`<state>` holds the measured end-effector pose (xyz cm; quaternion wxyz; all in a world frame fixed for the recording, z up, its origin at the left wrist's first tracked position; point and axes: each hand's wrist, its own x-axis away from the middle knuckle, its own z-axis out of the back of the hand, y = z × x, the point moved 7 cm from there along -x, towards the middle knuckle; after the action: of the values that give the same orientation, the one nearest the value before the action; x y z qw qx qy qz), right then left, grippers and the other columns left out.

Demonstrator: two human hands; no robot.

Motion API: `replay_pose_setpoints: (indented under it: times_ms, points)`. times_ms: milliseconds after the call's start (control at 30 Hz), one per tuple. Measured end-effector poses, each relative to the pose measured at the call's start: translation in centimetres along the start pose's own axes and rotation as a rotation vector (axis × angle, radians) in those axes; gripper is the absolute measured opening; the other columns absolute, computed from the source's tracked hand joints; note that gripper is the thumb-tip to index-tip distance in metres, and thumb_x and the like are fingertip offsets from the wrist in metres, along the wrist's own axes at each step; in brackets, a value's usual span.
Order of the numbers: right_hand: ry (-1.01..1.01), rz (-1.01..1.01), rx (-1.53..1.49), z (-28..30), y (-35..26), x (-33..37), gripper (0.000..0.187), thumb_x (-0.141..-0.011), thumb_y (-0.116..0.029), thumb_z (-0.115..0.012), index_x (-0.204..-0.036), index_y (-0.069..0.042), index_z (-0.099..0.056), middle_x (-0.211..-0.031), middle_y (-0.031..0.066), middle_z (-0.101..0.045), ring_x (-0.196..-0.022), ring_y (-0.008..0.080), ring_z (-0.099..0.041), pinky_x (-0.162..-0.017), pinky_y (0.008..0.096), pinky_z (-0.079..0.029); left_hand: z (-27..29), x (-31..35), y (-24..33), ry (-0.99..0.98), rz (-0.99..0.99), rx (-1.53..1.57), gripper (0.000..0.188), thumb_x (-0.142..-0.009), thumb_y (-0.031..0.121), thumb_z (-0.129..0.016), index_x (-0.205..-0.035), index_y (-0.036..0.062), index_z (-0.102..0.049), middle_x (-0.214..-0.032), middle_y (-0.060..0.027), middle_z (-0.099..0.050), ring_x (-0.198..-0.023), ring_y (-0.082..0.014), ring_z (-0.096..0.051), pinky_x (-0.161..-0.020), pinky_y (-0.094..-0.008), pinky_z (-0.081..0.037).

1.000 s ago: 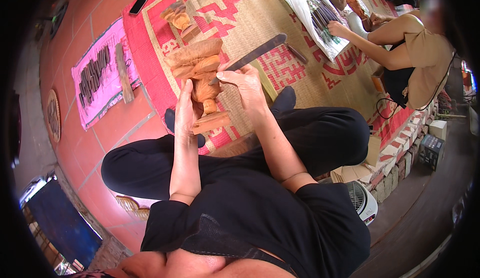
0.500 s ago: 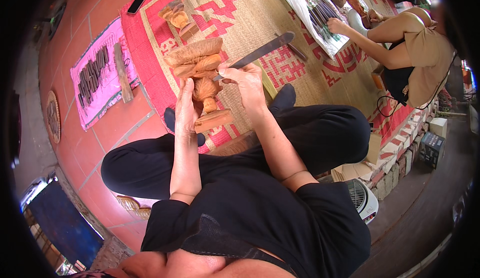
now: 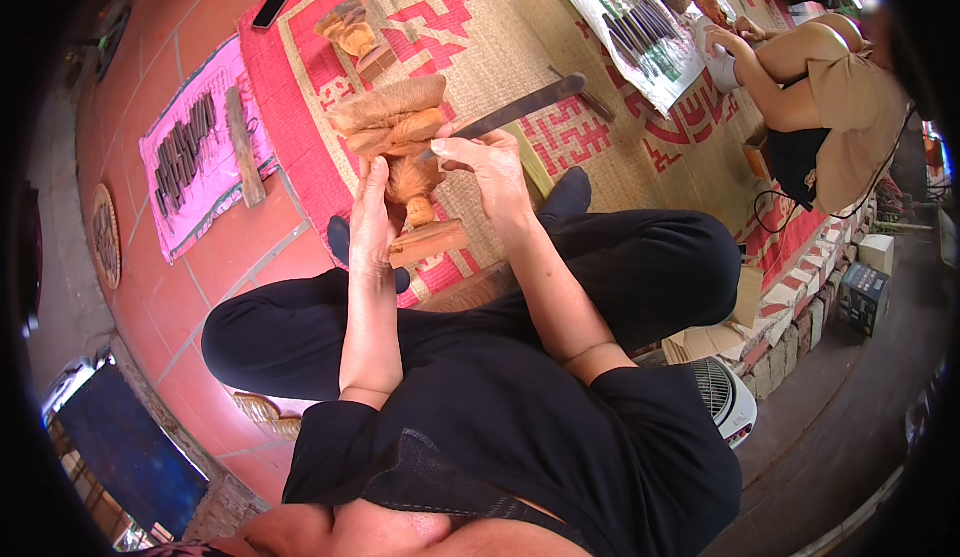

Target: The person carves a wooden figurine using a knife, holding the piece in their left hand and shaping it with the tool in their right hand. The person rotates the wood to work on different sides while seated on a mat.

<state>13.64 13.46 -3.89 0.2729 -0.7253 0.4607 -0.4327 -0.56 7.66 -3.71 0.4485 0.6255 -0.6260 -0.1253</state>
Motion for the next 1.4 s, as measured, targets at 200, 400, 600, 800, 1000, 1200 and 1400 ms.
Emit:
replay_pose_setpoints:
  times_ms: [200, 400, 600, 800, 1000, 1200, 1400]
  points:
    - [-0.042, 0.034, 0.025, -0.7, 0.0, 0.0, 0.015, -0.075, -0.004, -0.073, -0.088, -0.002, -0.067, -0.08, 0.0026, -0.065, -0.072, 0.0117, -0.061, -0.067, 0.026, -0.05, 0.2, -0.2, -0.5, -0.011, 0.024, 0.002, 0.053, -0.099, 0.028, -0.048, -0.144, 0.0089, -0.027, -0.139, -0.0114, -0.042, -0.125, -0.0248, -0.045, -0.103, -0.0416, -0.039]
    - [0.009, -0.028, -0.047, -0.3, 0.2, -0.1, 0.013, -0.074, -0.004, -0.074, -0.085, -0.002, -0.067, -0.081, 0.0029, -0.065, -0.071, 0.0114, -0.061, -0.065, 0.0252, -0.049, 0.2, -0.3, -0.4, 0.003, 0.03, 0.016, 0.054, -0.098, 0.027, -0.05, -0.144, 0.0093, -0.027, -0.138, -0.0113, -0.042, -0.125, -0.0244, -0.045, -0.103, -0.0409, -0.039]
    - [0.027, 0.016, -0.002, -0.1, 0.1, -0.4, 0.015, -0.071, -0.008, -0.077, -0.083, -0.004, -0.068, -0.075, 0.0028, -0.065, -0.065, 0.0102, -0.06, -0.06, 0.0236, -0.049, 0.3, -0.2, -0.3, 0.007, 0.044, -0.014, 0.062, -0.097, 0.03, -0.052, -0.147, 0.0106, -0.021, -0.142, -0.0106, -0.039, -0.128, -0.0235, -0.041, -0.104, -0.0389, -0.037]
    - [-0.031, 0.052, 0.0, -0.6, -0.6, 0.0, 0.015, -0.074, -0.007, -0.075, -0.086, -0.001, -0.067, -0.077, 0.002, -0.064, -0.066, 0.0101, -0.059, -0.063, 0.0243, -0.049, 0.1, -0.6, -0.7, -0.036, 0.068, 0.044, 0.066, -0.097, 0.03, -0.052, -0.148, 0.0061, -0.017, -0.143, -0.0129, -0.038, -0.129, -0.0236, -0.041, -0.105, -0.0377, -0.037]
    - [-0.005, 0.051, 0.026, -0.5, -0.7, -0.2, 0.013, -0.075, -0.006, -0.074, -0.085, -0.001, -0.067, -0.077, 0.0014, -0.063, -0.066, 0.0096, -0.058, -0.062, 0.0247, -0.048, 0.2, -0.6, -0.8, -0.049, 0.07, 0.048, 0.062, -0.098, 0.028, -0.05, -0.146, 0.004, -0.019, -0.14, -0.0144, -0.04, -0.126, -0.0238, -0.044, -0.103, -0.0378, -0.04]
    - [-0.087, 0.134, -0.011, -1.7, -0.5, 0.1, 0.013, -0.074, -0.005, -0.074, -0.085, -0.001, -0.067, -0.079, 0.0029, -0.063, -0.066, 0.0099, -0.057, -0.062, 0.0243, -0.048, 0.2, -0.4, -0.2, -0.073, 0.079, 0.107, 0.058, -0.098, 0.026, -0.049, -0.145, 0.0051, -0.023, -0.138, -0.0127, -0.043, -0.125, -0.0233, -0.045, -0.102, -0.0374, -0.041]
    - [0.021, 0.077, 0.013, -0.4, -0.2, -0.1, 0.014, -0.075, -0.004, -0.073, -0.087, -0.002, -0.067, -0.079, 0.0037, -0.066, -0.071, 0.0107, -0.062, -0.065, 0.0238, -0.049, 0.0, 0.0, -0.5, 0.108, 0.142, -0.014, 0.049, -0.097, 0.029, -0.052, -0.137, 0.0048, -0.039, -0.128, -0.0101, -0.052, -0.114, -0.0205, -0.054, -0.094, -0.0356, -0.046]
